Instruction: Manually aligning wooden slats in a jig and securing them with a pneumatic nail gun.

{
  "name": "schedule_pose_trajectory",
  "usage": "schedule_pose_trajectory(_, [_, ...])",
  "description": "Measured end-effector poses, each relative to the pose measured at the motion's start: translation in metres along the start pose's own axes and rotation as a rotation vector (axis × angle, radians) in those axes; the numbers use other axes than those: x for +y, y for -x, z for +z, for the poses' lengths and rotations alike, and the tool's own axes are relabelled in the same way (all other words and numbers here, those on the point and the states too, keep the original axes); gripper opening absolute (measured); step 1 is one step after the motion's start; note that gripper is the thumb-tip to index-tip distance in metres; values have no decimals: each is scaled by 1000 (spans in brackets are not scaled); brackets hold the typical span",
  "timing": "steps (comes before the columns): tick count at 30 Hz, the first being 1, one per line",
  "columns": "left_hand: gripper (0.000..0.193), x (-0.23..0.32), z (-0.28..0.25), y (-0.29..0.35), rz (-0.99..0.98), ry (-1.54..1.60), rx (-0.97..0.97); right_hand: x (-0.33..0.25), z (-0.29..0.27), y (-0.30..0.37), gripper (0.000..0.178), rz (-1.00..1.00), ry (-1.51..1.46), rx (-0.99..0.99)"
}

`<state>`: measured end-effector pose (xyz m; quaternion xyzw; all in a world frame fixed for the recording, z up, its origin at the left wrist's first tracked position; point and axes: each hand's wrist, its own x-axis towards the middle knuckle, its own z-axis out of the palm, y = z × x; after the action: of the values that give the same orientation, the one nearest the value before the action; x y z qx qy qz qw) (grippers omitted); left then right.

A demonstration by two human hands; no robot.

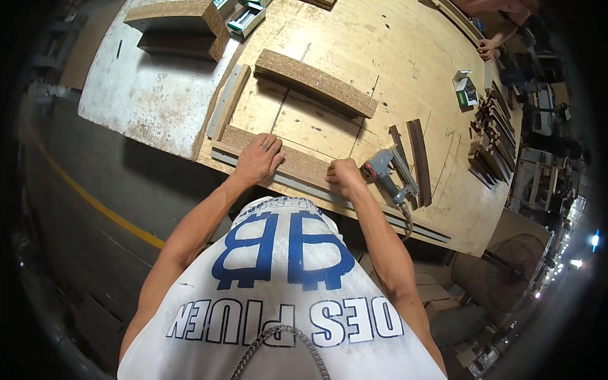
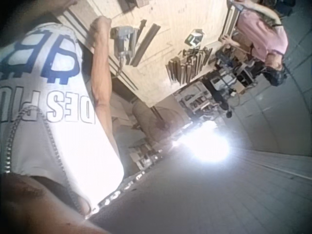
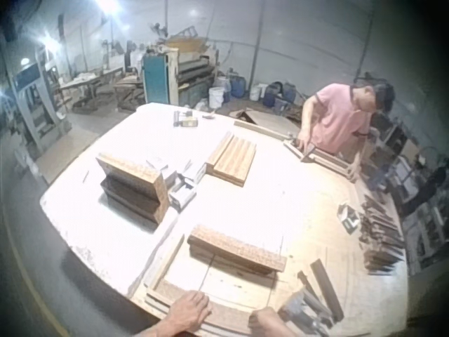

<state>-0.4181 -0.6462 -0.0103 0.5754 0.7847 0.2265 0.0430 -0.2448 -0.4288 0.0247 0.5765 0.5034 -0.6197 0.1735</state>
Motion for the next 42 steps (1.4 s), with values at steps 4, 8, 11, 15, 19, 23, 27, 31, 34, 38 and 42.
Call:
schedule_pose_trajectory(4, [34,0,0,-1,-5,-28,10,-6,-6,9,27,71,-98,22])
schedule_pose_trajectory(8, [33,-1,2,2,-37,20,19,0,-3,2,29,30,-22,32])
schedule_pose_trajectory(11, [30,-2,-2,-3,11,31,15,18,-16,-18,28,20,-48,3])
schedule_pose_trajectory(15, [40,-14,-11,2,75,-19,-158,4,-2,3,28,2,-37,53])
schedule_pose_trajectory(19, [76,-16,-15,5,97,-36,-168,7,-2,1,32,16,-36,80])
schedule_pose_trajectory(23, [101,-23,-32,-1,109,-67,-362,-4,3,7,47,26,4,37])
schedule_pose_trajectory(27, [102,-39,-33,4,54,-128,-343,-13,10,12,53,23,62,97])
schedule_pose_trajectory(31, [98,-46,-39,-1,120,-129,-321,-16,7,11,57,28,115,75])
schedule_pose_trajectory(34, [97,-43,-36,0,129,-153,-332,-14,9,11,56,34,114,63])
schedule_pose_trajectory(38, [95,-41,-33,-3,138,-129,-350,-11,6,11,31,25,39,156])
schedule_pose_trajectory(42, [98,-46,-24,-5,142,-138,-440,-6,4,9,31,-50,17,152])
